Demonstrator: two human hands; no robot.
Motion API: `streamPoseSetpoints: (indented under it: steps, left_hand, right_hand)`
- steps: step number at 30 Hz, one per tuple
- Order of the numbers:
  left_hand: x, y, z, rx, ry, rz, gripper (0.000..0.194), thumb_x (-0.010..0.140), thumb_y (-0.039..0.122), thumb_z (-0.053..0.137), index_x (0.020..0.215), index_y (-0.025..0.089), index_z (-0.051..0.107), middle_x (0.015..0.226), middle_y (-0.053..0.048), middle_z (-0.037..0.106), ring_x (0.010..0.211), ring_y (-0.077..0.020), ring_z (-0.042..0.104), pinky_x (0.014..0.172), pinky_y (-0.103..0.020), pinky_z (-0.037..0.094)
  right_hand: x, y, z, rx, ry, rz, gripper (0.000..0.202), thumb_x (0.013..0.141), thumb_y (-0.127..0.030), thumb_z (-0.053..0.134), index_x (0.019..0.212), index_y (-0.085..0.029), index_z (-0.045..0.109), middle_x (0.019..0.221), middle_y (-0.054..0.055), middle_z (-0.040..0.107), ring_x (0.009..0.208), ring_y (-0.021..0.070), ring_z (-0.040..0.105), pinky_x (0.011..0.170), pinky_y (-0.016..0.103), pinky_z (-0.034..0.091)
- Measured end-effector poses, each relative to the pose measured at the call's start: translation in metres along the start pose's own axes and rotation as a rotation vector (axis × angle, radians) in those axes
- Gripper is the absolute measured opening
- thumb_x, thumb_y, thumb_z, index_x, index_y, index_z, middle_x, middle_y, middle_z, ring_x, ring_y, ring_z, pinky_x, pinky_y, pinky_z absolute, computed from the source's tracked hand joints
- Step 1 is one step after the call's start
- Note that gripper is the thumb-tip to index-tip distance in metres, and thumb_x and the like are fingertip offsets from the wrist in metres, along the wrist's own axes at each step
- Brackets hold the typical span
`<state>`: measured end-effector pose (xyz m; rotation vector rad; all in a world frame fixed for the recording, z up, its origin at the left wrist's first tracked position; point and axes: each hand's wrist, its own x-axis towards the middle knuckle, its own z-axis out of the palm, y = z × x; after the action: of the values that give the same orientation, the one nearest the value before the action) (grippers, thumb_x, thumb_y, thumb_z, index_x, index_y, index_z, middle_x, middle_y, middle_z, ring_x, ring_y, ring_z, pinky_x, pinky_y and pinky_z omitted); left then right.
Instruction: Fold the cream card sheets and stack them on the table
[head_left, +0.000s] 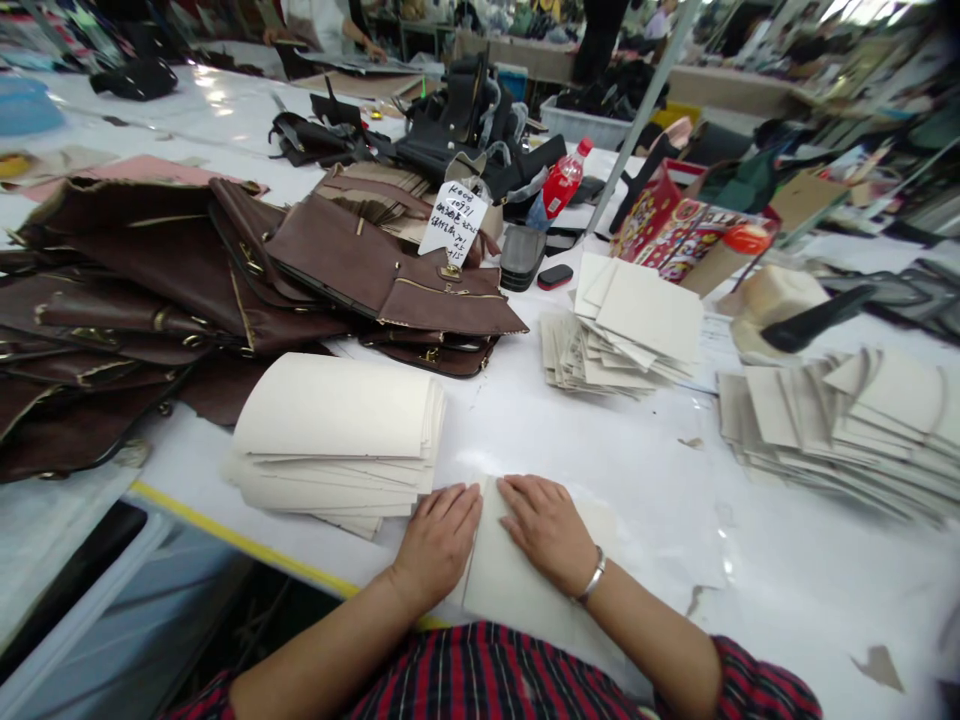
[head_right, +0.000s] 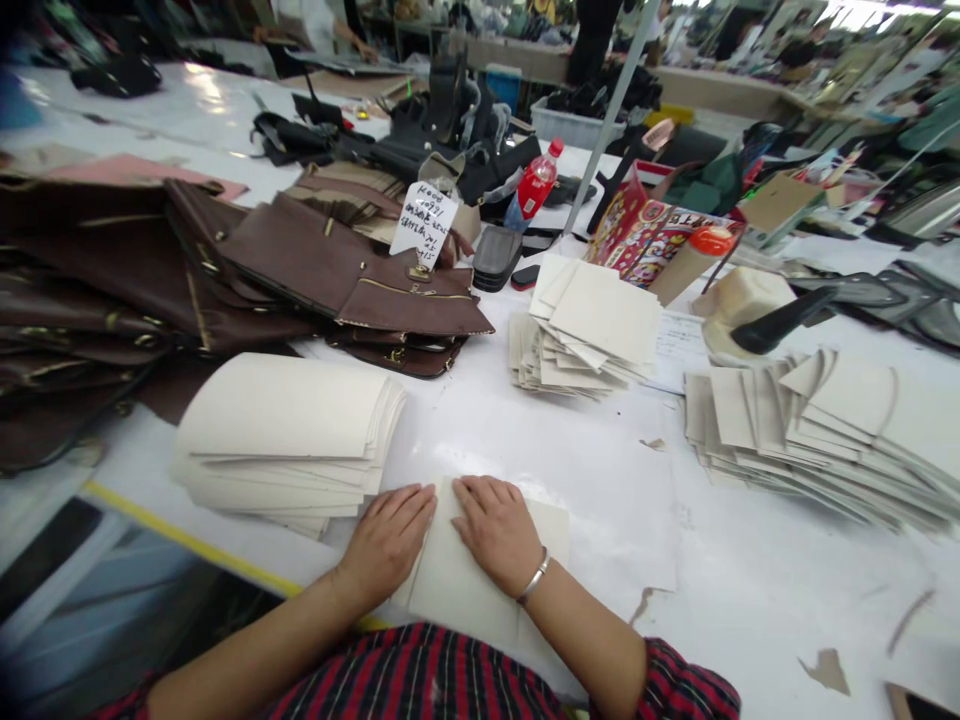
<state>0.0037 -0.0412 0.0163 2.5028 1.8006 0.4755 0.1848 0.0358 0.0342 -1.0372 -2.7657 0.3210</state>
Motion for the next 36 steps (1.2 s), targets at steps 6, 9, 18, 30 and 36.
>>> streamPoseSetpoints:
  steps: [6,9,18,30,36]
  left_hand:
    - [-0.001,-0.001,0.000,-0.012,-0.015,0.005,0.039,0.079,0.012,0.040,0.117,0.017,0.048,0.122,-0.008,0.049,0.108,-0.0241,0.043,0.089,-0.039,0.033]
    - [-0.001,-0.002,0.000,-0.031,-0.039,-0.001,0.039,0.079,0.012,0.040,0.117,0.018,0.047,0.123,-0.006,0.048,0.109,-0.0240,0.043,0.089,-0.039,0.032]
    - [-0.002,0.000,0.000,-0.041,-0.068,-0.021,0.035,0.082,0.015,0.039,0.115,0.017,0.047,0.123,-0.004,0.048,0.113,-0.0228,0.039,0.091,-0.040,0.029]
    - [-0.006,0.006,0.000,-0.587,-0.037,-0.258,0.034,0.076,0.013,0.047,0.108,0.020,0.054,0.122,-0.006,0.049,0.118,-0.0229,0.033,0.102,-0.042,0.017]
    - [0.003,0.021,-0.008,-0.871,0.086,-0.530,0.043,0.080,0.022,0.045,0.121,0.014,0.038,0.131,-0.015,0.035,0.115,-0.0209,0.040,0.091,-0.034,0.037]
  right_hand:
    - [-0.066,0.024,0.005,-0.184,0.009,0.099,0.057,0.083,-0.041,0.040,0.130,-0.010,0.030,0.129,0.014,0.039,0.120,0.0248,0.032,0.097,0.042,0.027]
    - [-0.077,0.018,-0.013,-0.211,0.001,0.142,0.061,0.084,-0.044,0.038,0.132,-0.009,0.025,0.133,0.016,0.033,0.124,0.0260,0.025,0.098,0.046,0.023]
    - [-0.024,-0.046,0.003,-0.074,0.013,0.077,0.071,0.079,-0.051,0.041,0.131,-0.004,0.026,0.137,0.018,0.024,0.128,0.0275,0.012,0.101,0.047,0.014]
    - [-0.065,-0.073,0.022,-0.003,-0.131,-0.185,0.073,0.079,-0.054,0.039,0.134,-0.008,0.022,0.139,0.014,0.022,0.128,0.0282,0.013,0.103,0.046,0.010]
    - [-0.085,-0.069,-0.002,0.322,-0.163,-0.220,0.040,0.087,-0.032,0.031,0.125,-0.019,0.038,0.130,0.004,0.042,0.124,0.0163,0.027,0.103,0.038,0.015]
